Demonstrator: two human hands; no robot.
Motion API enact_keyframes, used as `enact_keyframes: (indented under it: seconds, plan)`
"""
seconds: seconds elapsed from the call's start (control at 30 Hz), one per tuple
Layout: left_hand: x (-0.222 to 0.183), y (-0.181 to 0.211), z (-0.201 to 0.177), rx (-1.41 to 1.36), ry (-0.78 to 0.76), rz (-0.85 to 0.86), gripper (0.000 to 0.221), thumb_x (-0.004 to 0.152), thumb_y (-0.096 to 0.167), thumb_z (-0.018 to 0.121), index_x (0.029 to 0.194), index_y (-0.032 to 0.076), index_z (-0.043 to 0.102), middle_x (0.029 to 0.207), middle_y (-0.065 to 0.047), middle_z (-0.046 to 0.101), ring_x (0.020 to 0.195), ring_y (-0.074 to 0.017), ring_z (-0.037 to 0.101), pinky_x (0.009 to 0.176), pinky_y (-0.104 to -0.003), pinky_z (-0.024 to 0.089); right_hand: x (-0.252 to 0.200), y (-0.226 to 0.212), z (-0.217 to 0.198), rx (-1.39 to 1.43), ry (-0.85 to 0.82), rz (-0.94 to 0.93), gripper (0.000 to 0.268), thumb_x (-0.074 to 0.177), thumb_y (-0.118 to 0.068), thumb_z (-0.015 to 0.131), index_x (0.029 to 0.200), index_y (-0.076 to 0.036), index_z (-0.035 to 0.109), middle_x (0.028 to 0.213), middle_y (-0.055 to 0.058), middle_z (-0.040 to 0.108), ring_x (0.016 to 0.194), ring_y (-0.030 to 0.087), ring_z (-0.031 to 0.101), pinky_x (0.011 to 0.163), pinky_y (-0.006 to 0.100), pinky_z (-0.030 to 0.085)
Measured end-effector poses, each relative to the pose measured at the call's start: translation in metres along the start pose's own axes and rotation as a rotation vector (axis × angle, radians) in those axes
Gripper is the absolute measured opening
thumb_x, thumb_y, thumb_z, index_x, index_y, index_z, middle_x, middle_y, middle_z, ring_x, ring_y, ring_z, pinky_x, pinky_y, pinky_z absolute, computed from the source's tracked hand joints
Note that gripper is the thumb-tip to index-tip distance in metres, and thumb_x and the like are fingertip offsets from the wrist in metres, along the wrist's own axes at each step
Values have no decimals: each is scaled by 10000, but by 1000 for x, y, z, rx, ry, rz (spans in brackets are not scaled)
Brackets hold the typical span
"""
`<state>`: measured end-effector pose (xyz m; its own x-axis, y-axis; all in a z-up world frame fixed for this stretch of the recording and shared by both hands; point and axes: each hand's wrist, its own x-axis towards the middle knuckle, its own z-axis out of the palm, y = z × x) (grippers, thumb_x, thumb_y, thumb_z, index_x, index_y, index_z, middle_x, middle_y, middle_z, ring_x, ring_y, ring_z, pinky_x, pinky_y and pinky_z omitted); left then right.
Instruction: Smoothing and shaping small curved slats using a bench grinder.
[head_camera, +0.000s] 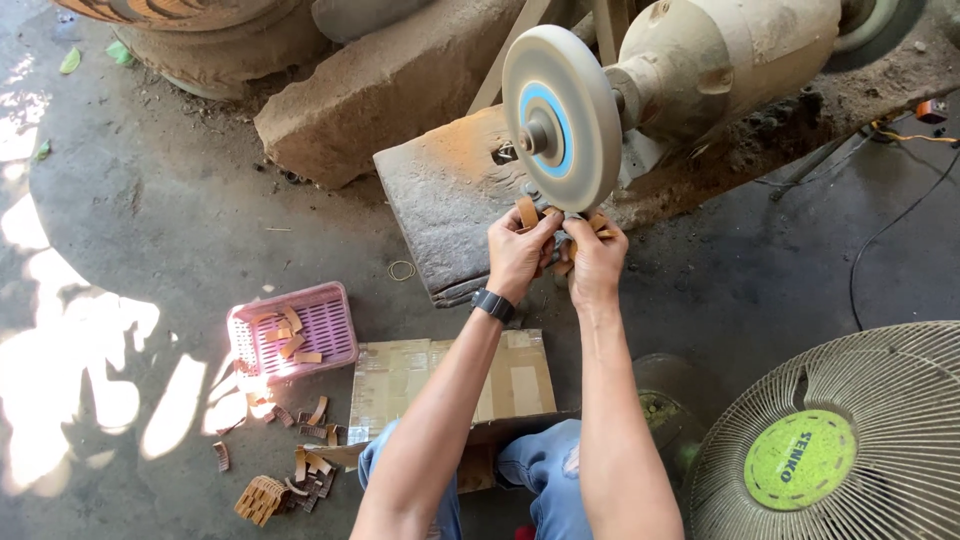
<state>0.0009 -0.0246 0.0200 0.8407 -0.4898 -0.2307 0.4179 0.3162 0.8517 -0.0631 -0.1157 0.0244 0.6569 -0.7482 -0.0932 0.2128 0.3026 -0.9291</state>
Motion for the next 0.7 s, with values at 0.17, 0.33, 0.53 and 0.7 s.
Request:
enact_keyframes:
  seconds: [0.17, 0.33, 0.53, 0.7]
  plan:
    - [1, -3, -15, -53, 2, -1, 188, 888, 165, 797, 913, 39, 659, 616, 7, 604, 445, -57, 502, 374, -224, 356, -5, 8, 7, -34, -7, 22, 101, 881, -17, 685, 977, -4, 716, 729, -6, 635, 494, 76, 520, 424, 248, 403]
    - [-8, -6, -41, 70, 19, 28, 184, 889, 170, 791, 901, 37, 664, 632, 20, 610, 460, -46, 508, 380, -223, 374, -23, -8, 24, -109, -38, 122, 191, 852, -39, 684, 1030, -53, 749, 704, -28, 619, 457, 67, 494, 381, 242, 370]
    - [-8, -5, -21, 172, 58, 34, 194, 886, 161, 807, 868, 25, 671, 637, 12, 630, 472, -45, 533, 394, -225, 398, -9, 4, 0, -110, -22, 156, 107, 856, -36, 708, 959, -9, 721, 710, -9, 617, 456, 80, 506, 392, 254, 378]
    - [5, -3, 0, -42, 4, -19, 160, 881, 143, 800, 907, 34, 687, 617, 11, 614, 440, -53, 498, 378, -225, 360, 2, 4, -2, 59, -18, 38, 62, 885, -11, 702, 944, 6, 706, 774, 17, 659, 531, 92, 552, 460, 257, 414]
